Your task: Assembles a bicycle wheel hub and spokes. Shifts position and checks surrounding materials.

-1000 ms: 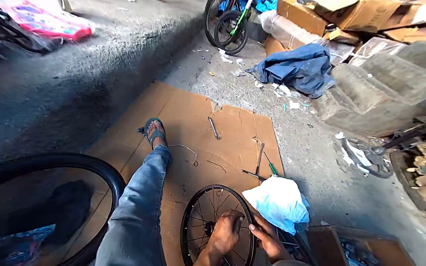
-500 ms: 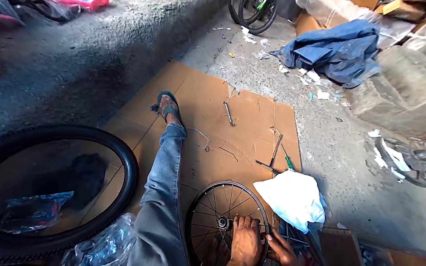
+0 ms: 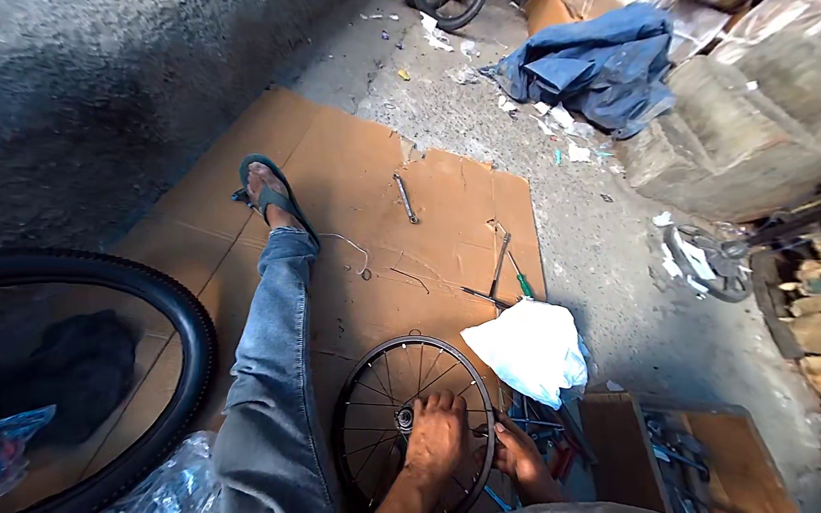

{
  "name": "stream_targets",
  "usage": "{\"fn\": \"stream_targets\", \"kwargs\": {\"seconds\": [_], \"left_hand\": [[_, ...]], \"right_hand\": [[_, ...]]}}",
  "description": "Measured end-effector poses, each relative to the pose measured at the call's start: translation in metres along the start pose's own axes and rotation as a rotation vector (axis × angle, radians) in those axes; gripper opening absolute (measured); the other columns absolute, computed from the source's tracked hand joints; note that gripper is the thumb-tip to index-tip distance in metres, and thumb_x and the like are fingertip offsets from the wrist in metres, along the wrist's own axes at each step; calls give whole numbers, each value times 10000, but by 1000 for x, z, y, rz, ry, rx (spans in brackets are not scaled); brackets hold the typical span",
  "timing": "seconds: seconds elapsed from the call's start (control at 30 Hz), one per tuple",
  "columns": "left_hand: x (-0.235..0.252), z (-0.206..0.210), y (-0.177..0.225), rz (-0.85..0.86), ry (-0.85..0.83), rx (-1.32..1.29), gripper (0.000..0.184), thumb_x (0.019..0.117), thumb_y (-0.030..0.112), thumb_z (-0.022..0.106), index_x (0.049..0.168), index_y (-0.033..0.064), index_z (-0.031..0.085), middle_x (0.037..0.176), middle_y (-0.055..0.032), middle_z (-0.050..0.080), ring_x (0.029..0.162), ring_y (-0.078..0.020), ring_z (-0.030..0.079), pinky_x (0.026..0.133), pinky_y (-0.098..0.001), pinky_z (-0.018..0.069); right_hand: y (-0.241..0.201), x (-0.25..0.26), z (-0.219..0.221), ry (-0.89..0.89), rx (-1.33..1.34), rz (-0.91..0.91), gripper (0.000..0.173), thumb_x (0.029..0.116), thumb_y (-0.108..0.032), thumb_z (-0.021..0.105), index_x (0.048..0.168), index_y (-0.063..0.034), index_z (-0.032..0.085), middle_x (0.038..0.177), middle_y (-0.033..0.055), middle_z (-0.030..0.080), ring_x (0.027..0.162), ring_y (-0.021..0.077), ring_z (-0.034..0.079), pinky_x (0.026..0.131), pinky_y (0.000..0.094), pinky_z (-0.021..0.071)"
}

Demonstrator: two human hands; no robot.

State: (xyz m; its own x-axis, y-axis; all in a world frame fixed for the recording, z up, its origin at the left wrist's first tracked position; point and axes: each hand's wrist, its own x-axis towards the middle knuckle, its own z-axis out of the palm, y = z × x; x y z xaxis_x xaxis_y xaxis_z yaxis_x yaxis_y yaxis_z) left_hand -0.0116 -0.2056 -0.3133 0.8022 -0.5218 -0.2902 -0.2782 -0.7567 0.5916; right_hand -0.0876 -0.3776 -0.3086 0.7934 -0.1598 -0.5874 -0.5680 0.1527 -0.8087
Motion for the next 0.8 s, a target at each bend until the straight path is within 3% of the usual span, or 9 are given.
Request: {"fn": "stream_targets", "kwargs": {"seconds": [0.17,0.3,0.4,0.5,0.63,0.73,0.8], "left_hand": [[15,-33,-14,-10,-306,51,403,1087,303,383,1330,65,598,1302,-173,643,1208,-352,630,1037,-543,483],[22,-46,-23,-1,-372,-31,378,990,209,557,1343,75,582,1338,-173,603,1207,-357,624,1003,-553,517],[22,-50,-34,74,-266,-61,316,931,116,602,1239,56,641,1322,-152,592,1245,-324,583,1037,-497,504],[13,-45,-36,130,-162,232,317,912,60,562,1216,49,651,1360,-136,580,1305,-332,516,1064,-543,413],[4,-22,-41,74,-16,396,298,929,-6,546,1196,46,667,1275,-143,638,1255,-351,555,980,-545,457],[-2,-15,-47,89,12,398,262,928,16,556,1143,64,697,1195,-107,675,1224,-333,565,982,-538,443],[-6,-8,-49,133,172,430,235,914,71,569,1091,117,716,1119,-68,702,1129,-299,627,917,-507,484]], "right_hand": [[-13,-3,9,28,-4,-36,554,1012,-259,444,1522,-47,406,1167,168,665,842,287,729,744,453,639],[-24,-5,18,47,-47,-50,542,1016,-218,466,1530,-56,417,1208,165,651,847,283,725,738,443,640],[-35,-5,21,36,-94,-72,514,1028,-206,475,1523,-70,440,1241,178,650,883,308,732,750,460,646],[-40,-3,25,45,-121,-75,482,1037,-204,485,1501,-76,461,1212,182,654,858,314,734,738,464,650],[-43,1,26,74,-121,-57,457,1050,-171,459,1492,-57,453,1193,193,660,848,313,736,716,460,648],[-37,3,24,92,-114,-49,453,1048,-156,453,1489,-52,453,1173,188,663,830,302,737,698,445,646],[-33,3,23,101,-85,-49,448,1047,-147,454,1484,-49,453,1169,185,662,827,295,735,691,434,645]]}}
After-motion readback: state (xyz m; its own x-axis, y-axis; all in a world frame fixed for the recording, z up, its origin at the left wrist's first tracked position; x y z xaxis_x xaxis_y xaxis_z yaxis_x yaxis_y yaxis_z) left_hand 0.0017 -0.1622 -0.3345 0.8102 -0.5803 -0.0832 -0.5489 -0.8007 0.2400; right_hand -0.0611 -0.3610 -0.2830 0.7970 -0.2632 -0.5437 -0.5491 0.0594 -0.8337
